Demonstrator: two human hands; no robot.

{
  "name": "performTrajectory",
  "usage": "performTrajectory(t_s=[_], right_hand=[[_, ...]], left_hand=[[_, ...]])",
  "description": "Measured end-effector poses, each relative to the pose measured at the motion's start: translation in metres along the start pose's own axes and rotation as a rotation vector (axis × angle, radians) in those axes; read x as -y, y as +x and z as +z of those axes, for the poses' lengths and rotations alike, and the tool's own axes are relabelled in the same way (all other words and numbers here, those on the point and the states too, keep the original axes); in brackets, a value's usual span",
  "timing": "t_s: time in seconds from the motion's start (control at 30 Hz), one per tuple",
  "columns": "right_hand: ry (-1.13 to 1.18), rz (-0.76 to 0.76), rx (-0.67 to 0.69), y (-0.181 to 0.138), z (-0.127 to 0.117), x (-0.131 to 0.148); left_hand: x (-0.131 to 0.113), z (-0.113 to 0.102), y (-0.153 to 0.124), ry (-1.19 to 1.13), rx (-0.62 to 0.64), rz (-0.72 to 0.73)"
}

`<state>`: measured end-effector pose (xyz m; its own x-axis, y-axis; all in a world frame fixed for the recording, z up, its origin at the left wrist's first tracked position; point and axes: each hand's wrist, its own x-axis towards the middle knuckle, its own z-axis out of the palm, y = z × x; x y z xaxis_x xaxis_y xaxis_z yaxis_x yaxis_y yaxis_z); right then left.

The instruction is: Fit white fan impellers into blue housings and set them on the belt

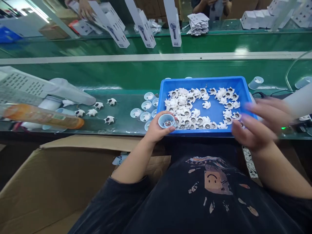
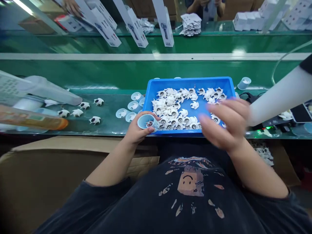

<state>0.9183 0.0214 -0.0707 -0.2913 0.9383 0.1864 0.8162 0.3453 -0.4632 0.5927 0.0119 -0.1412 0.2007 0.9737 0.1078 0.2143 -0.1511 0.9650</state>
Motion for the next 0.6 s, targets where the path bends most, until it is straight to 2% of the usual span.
performTrajectory(t_s=[0.1, 0.2, 0.27, 0.33, 0.4, 0.47, 0.6], right_hand=[[-0.185, 0.016, 0.198, 0.051, 0.042, 0.004], [-0.319, 0.081, 0.409, 0.091, 0.074, -0.007], [-0.363, 0.122, 0.479, 0.106, 0.086, -0.014], [-0.362, 0.163, 0.500, 0.115, 0.090, -0.018], [-0.307, 0.202, 0.493, 0.118, 0.088, -0.014], [-0.178, 0.214, 0.464, 0.114, 0.082, -0.006], [0.342, 0.151, 0.468, 0.081, 0.066, 0.021]], left_hand=[[-0.001, 0.003, 0.006, 0.002, 0.020, 0.015], [-0.001, 0.003, 0.005, 0.032, -0.059, 0.073], [0.000, 0.003, 0.002, -0.012, -0.104, 0.070], [0.001, 0.004, -0.001, -0.108, -0.092, 0.016], [-0.002, 0.005, -0.003, -0.179, -0.062, -0.019], [-0.007, 0.007, -0.006, -0.156, -0.055, -0.005], [-0.024, 0.011, -0.011, 0.083, -0.011, 0.056]])
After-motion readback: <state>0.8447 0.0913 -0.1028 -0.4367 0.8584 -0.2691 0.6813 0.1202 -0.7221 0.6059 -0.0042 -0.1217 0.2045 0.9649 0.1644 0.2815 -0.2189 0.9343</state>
